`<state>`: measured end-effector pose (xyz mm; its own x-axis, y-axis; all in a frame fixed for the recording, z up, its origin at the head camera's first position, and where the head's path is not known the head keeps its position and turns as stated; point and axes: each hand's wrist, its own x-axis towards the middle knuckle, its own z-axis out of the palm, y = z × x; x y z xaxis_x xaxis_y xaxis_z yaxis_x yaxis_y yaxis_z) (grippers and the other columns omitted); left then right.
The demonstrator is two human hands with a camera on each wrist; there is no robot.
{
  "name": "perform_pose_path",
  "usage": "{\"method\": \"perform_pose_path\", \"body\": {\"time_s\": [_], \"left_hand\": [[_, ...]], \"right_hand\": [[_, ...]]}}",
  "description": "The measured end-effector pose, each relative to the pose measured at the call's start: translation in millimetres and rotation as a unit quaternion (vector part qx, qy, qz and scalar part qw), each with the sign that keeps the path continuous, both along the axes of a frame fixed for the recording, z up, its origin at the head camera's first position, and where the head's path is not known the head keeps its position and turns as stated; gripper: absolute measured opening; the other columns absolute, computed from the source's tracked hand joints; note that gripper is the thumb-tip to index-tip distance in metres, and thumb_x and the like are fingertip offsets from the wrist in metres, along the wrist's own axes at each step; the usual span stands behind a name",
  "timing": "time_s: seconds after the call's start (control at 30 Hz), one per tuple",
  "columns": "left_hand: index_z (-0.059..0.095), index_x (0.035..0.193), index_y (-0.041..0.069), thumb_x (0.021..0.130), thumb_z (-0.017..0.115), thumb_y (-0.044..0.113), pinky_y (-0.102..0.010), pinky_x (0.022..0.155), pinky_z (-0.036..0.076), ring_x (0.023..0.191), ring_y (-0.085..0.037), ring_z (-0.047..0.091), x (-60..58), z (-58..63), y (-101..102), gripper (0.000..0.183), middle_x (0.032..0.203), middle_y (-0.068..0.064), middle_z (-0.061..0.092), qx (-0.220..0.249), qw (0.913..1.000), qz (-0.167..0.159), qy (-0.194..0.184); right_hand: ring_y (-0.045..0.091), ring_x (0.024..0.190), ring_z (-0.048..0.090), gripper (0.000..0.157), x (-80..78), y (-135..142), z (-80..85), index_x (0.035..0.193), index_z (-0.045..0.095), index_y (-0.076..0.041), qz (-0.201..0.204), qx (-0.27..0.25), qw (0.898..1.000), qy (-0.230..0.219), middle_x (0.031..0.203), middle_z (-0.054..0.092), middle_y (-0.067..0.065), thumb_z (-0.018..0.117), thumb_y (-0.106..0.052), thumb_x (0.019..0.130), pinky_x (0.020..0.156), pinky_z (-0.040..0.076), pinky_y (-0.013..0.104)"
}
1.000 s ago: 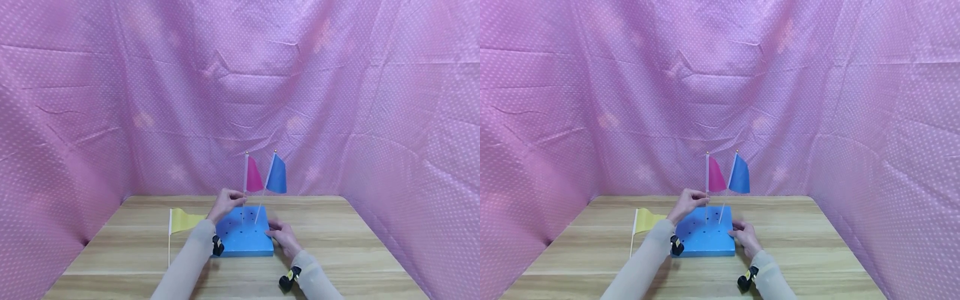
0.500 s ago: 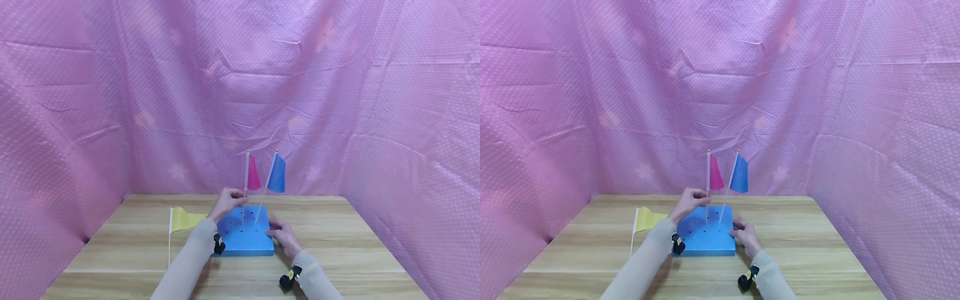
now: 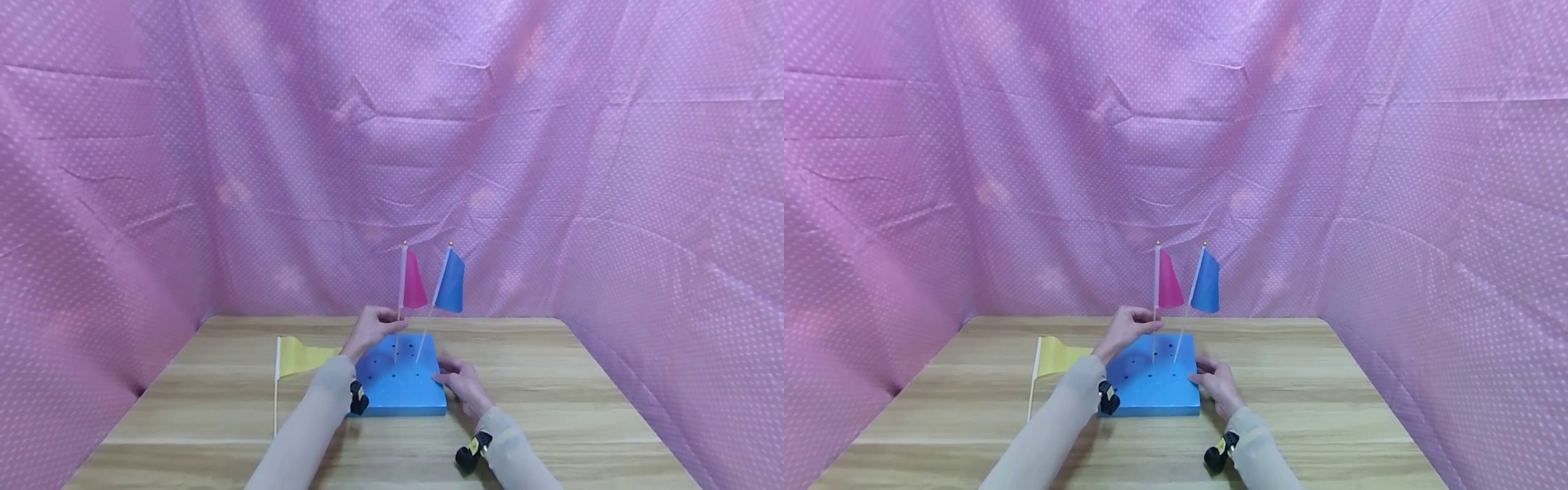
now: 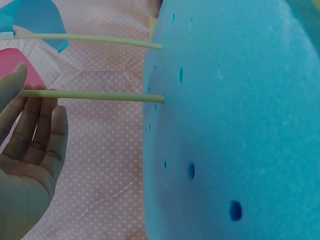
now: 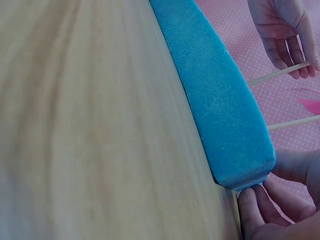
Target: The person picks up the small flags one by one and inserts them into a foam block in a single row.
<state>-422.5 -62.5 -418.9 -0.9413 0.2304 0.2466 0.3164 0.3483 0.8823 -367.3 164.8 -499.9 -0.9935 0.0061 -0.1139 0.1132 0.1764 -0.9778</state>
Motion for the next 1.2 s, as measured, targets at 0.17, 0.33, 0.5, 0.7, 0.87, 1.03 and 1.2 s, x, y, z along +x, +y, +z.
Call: {"method": "perform_pose_path", "body": {"time_s": [0.17,0.33,0.5,0.7,0.87,1.03,1.2], "left_hand": [[0.077,0.101,0.022,0.086,0.076,0.036,-0.042,0.091,0.053,0.094,-0.018,0.064,1.4,-0.3,1,0.021,0.095,0.003,0.074,0.000,0.9999,0.011,0.002],[0.076,0.107,0.018,0.086,0.077,0.031,-0.044,0.093,0.053,0.100,-0.020,0.066,2.1,-3.0,-2,0.024,0.101,0.001,0.074,0.010,0.9998,0.016,0.005],[0.075,0.109,0.018,0.084,0.078,0.031,-0.044,0.095,0.053,0.106,-0.022,0.065,3.9,-3.1,-6,0.028,0.106,-0.001,0.074,0.023,0.9995,0.020,0.000],[0.072,0.115,0.017,0.085,0.078,0.031,-0.043,0.096,0.053,0.109,-0.022,0.064,8.3,-3.4,-14,0.034,0.112,-0.002,0.072,0.028,0.9995,0.015,-0.001],[0.068,0.122,0.016,0.083,0.079,0.035,-0.046,0.100,0.051,0.113,-0.024,0.063,17.6,-9.0,-24,0.045,0.119,-0.005,0.070,0.026,0.9995,0.008,-0.015],[0.064,0.127,0.014,0.082,0.079,0.036,-0.049,0.103,0.047,0.115,-0.025,0.063,30.6,-16.2,-37,0.052,0.120,-0.006,0.070,0.034,0.9979,0.012,-0.053],[0.061,0.131,0.014,0.084,0.077,0.034,-0.047,0.106,0.046,0.115,-0.023,0.063,40.1,-21.3,-52,0.053,0.117,-0.003,0.070,0.047,0.9957,0.003,-0.079]], "right_hand": [[0.040,0.129,0.050,0.050,0.7,-1,1.0,0.137,0.054,-0.003,-0.005,0.002,1.000,0.003,0.140,0.053,0.021,0.067,-0.005,0.089,0.108,0.039,0.058],[0.041,0.133,0.045,0.049,0.8,-2,1.7,0.136,0.054,-0.002,-0.007,-0.003,1.000,0.003,0.140,0.053,0.021,0.067,-0.005,0.089,0.110,0.037,0.058],[0.040,0.131,0.048,0.050,-0.2,-2,3.8,0.137,0.054,-0.002,-0.005,-0.005,1.000,0.001,0.141,0.053,0.022,0.068,-0.005,0.089,0.110,0.038,0.057],[0.039,0.128,0.051,0.050,0.7,-2,5.1,0.136,0.054,-0.002,-0.004,-0.004,1.000,0.003,0.138,0.055,0.022,0.069,-0.006,0.088,0.109,0.040,0.055],[0.039,0.128,0.051,0.050,2.5,-3,3.3,0.136,0.054,-0.002,0.002,-0.004,1.000,0.007,0.138,0.055,0.022,0.069,-0.007,0.088,0.109,0.040,0.055],[0.039,0.128,0.051,0.052,4.0,-2,0.6,0.137,0.053,-0.001,-0.002,-0.002,1.000,0.011,0.137,0.055,0.023,0.069,-0.005,0.088,0.109,0.041,0.053],[0.039,0.128,0.052,0.053,4.5,-2,0.5,0.137,0.052,0.001,-0.005,-0.008,1.000,0.013,0.136,0.055,0.024,0.069,-0.004,0.087,0.109,0.042,0.052]]}}
